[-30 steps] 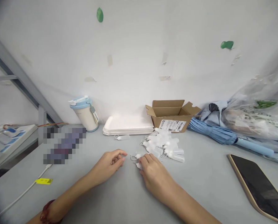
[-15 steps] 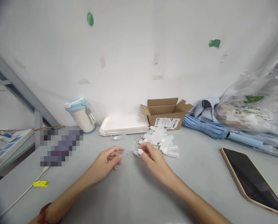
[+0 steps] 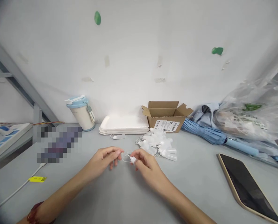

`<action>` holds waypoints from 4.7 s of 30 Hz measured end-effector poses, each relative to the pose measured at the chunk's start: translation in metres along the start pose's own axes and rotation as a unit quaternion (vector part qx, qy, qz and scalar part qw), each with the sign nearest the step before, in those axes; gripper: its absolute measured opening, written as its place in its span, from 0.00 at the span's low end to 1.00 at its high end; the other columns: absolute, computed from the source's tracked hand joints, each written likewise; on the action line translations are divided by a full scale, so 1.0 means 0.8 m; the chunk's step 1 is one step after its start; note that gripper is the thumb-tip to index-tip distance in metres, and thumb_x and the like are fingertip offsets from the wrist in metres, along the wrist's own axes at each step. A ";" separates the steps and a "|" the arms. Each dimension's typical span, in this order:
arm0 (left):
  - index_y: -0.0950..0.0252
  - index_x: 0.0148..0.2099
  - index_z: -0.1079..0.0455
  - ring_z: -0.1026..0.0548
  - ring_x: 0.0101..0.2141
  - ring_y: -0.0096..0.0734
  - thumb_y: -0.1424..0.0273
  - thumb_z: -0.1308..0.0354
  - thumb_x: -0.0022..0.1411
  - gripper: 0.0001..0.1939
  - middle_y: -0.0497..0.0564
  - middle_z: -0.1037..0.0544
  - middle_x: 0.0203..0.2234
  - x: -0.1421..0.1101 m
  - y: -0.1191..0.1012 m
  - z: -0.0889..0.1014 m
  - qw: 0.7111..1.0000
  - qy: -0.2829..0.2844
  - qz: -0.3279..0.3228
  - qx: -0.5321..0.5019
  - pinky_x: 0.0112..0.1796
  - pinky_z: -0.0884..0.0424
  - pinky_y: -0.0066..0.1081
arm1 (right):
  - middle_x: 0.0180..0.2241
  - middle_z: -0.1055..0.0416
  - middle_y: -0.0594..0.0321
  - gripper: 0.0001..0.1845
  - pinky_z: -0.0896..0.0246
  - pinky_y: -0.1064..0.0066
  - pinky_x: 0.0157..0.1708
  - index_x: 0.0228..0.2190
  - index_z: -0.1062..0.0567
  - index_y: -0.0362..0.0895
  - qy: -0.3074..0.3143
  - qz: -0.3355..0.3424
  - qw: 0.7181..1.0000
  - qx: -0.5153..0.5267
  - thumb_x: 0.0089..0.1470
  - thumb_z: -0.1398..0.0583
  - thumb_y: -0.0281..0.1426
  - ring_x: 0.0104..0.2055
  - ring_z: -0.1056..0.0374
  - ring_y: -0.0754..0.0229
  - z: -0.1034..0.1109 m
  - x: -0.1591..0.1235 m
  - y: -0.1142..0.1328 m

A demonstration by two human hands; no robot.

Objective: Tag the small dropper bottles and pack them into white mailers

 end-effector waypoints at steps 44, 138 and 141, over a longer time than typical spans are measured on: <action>0.67 0.32 0.30 0.34 0.24 0.23 0.64 0.42 0.56 0.10 0.47 0.30 0.22 -0.008 0.000 -0.006 0.982 0.094 0.052 -0.157 0.28 0.38 0.26 | 0.39 0.31 0.62 0.09 0.42 0.70 0.36 0.39 0.33 0.47 0.002 -0.003 1.000 -0.022 0.54 0.46 0.33 0.41 0.36 0.61 -0.006 -0.007 -0.004; 0.66 0.30 0.27 0.38 0.23 0.22 0.63 0.41 0.53 0.10 0.45 0.30 0.22 -0.001 -0.004 0.016 0.999 0.011 0.028 0.022 0.24 0.44 0.24 | 0.33 0.33 0.62 0.09 0.44 0.72 0.28 0.36 0.34 0.45 -0.006 0.055 0.992 -0.117 0.58 0.48 0.38 0.34 0.38 0.61 -0.005 -0.009 -0.013; 0.66 0.31 0.27 0.42 0.21 0.20 0.62 0.41 0.52 0.11 0.44 0.32 0.21 0.012 0.003 0.048 0.994 -0.103 0.035 0.004 0.24 0.45 0.24 | 0.36 0.32 0.60 0.11 0.41 0.72 0.26 0.39 0.34 0.46 -0.051 0.049 0.981 -0.183 0.57 0.48 0.38 0.33 0.36 0.61 0.006 -0.002 -0.016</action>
Point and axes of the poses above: each hand's wrist, its own x-axis towards the middle knuckle, its own z-axis out of the back of the hand, y = z × x, the point moved 2 cm from there along x, towards the middle knuckle
